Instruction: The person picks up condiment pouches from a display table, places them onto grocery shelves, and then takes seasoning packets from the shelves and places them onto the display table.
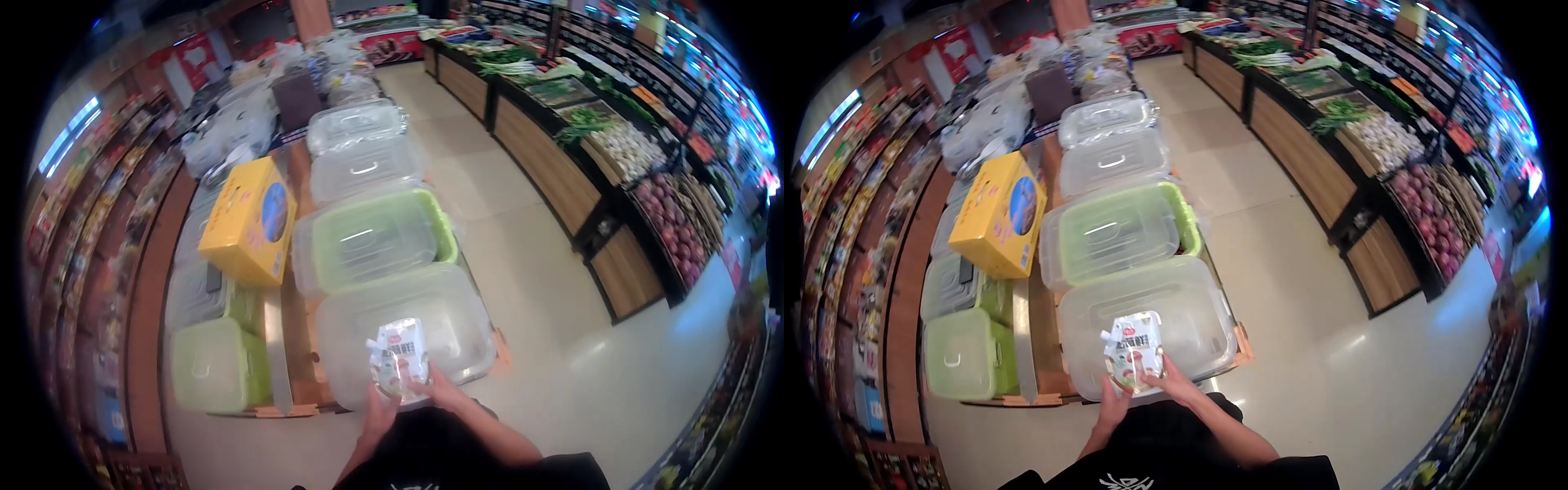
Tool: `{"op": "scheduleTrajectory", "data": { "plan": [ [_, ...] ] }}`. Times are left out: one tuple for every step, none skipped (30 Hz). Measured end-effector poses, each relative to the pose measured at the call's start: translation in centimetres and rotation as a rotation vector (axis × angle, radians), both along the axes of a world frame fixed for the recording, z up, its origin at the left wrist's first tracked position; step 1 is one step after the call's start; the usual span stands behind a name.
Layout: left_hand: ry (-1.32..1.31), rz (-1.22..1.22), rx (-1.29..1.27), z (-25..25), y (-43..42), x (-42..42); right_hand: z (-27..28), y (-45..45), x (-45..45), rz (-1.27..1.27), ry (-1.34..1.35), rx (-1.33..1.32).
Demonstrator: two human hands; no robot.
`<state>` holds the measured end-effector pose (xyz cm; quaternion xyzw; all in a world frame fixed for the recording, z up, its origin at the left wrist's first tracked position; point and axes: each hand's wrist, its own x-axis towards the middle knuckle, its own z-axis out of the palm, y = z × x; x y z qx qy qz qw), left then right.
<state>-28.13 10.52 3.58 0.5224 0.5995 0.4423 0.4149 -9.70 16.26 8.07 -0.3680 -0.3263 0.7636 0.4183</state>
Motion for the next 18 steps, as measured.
{"op": "scheduleTrajectory", "data": {
  "plan": [
    [-0.093, -0.013, 0.025, -0.6, 0.0, 0.2, 0.8, -1.2, 0.5, -0.022, -0.023, 0.007],
    [-0.111, -0.12, -0.057, -1.0, -0.1, -0.1, 1.5, -2.6, 0.9, -0.09, -0.085, 0.001],
    [-0.125, -0.224, -0.141, 0.7, 0.0, -0.3, 2.1, -4.0, 1.1, -0.154, -0.146, -0.008],
    [-0.136, -0.324, -0.228, 3.0, 0.0, -0.4, 3.0, -5.5, 1.1, -0.215, -0.206, -0.022],
    [-0.134, -0.396, -0.309, 6.0, 0.2, -0.5, 4.2, -6.8, 0.9, -0.277, -0.328, -0.003],
    [-0.174, -0.503, -0.369, 5.8, 0.3, -1.1, 5.0, -8.1, 0.6, -0.32, -0.319, -0.003],
    [-0.214, -0.608, -0.429, 5.3, 0.5, -1.7, 5.5, -9.4, 0.2, -0.362, -0.311, -0.003],
    [-0.251, -0.714, -0.488, 5.1, 0.7, -2.2, 5.5, -10.4, -0.1, -0.404, -0.303, 0.001],
    [-0.328, -0.802, -0.518, 5.4, 0.7, -2.5, 5.2, -11.5, -0.6, -0.429, -0.36, 0.011],
    [-0.313, -0.879, -0.493, 5.6, 0.8, -2.6, 5.0, -12.5, -1.1, -0.503, -0.343, -0.011],
    [-0.298, -0.955, -0.47, 5.8, 0.7, -2.7, 5.0, -13.9, -1.8, -0.578, -0.325, -0.035],
    [-0.284, -1.032, -0.451, 6.1, 0.2, -2.9, 5.1, -15.3, -2.6, -0.652, -0.305, -0.064],
    [-0.287, -1.027, -0.387, 6.6, -0.4, -2.9, 4.3, -16.5, -3.0, -0.641, -0.33, -0.085],
    [-0.225, -1.07, -0.376, 7.2, -0.7, -3.1, 3.1, -17.6, -3.4, -0.628, -0.171, -0.109],
    [-0.165, -1.113, -0.36, 8.3, -1.0, -3.2, 2.6, -18.5, -4.0, -0.612, -0.015, -0.125],
    [-0.109, -1.155, -0.342, 8.8, -1.4, -3.2, 2.2, -19.4, -4.4, -0.593, 0.138, -0.137],
    [-0.11, -1.159, -0.345, 8.4, -2.1, -3.5, 2.1, -20.9, -5.2, -0.639, 0.123, -0.182],
    [-0.082, -1.216, -0.395, 8.2, -2.6, -3.6, 2.9, -21.9, -5.9, -0.689, 0.033, -0.198]
  ]
}}
